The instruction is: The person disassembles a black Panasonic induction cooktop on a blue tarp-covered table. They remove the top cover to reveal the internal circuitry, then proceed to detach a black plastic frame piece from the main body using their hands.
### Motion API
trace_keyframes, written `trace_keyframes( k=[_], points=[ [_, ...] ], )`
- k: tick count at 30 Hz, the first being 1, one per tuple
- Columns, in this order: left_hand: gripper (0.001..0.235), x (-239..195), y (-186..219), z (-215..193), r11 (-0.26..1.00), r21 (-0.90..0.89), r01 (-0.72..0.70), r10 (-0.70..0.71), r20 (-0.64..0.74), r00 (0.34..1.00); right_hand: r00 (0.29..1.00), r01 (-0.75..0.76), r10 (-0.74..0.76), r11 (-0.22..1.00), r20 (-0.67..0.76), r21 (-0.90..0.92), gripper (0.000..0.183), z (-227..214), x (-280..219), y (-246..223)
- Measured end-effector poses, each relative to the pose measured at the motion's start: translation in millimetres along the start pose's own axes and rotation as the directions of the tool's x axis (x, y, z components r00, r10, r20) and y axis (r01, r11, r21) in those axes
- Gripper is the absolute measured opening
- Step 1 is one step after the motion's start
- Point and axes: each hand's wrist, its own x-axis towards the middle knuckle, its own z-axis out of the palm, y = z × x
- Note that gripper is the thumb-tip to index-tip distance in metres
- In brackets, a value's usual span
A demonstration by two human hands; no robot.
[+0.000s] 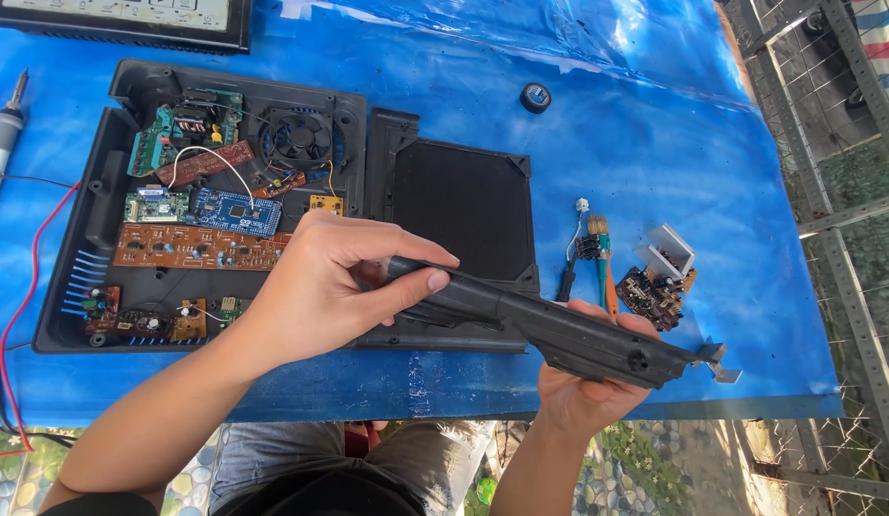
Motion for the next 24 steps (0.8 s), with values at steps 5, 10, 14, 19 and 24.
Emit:
trace_keyframes(
  k=[5, 10, 14, 19, 24],
  points=[
    [0.011, -1.7, -4.3, 1.3, 1.000, 0.020, -0.020, 0.020, -0.011, 1.000, 1.000, 0.005, -0.005, 1.000, -0.008, 0.002, 0.071, 6.8, -2.4, -0.9],
    [0.012, -2.4, -4.9, -2.0, 1.000, 0.002, 0.000, 0.000, 0.035, 0.999, 0.998, 0.005, -0.005, 1.000, 0.056, 0.005, 0.062, 11.1, 1.2, -8.0],
    [0.012, -0.4, -3.0, -2.7, 0.999, 0.023, 0.031, -0.032, 0.029, 0.999, 0.999, 0.007, -0.001, 0.993, 0.048, -0.117, 0.064, 8.5, 0.1, -6.5],
    [0.014, 1.0, -5.0, -1.4, 0.997, 0.035, 0.066, -0.067, 0.051, 0.996, 0.991, -0.069, 0.086, 0.986, 0.107, -0.154, 0.062, 11.4, 3.2, -9.1],
    [0.018, 1.2, -15.7, -1.5, 0.992, -0.053, 0.117, -0.110, 0.117, 0.987, 0.994, -0.089, 0.095, 0.992, 0.060, -0.091, 0.063, 7.7, -0.6, -3.1]
  ],
)
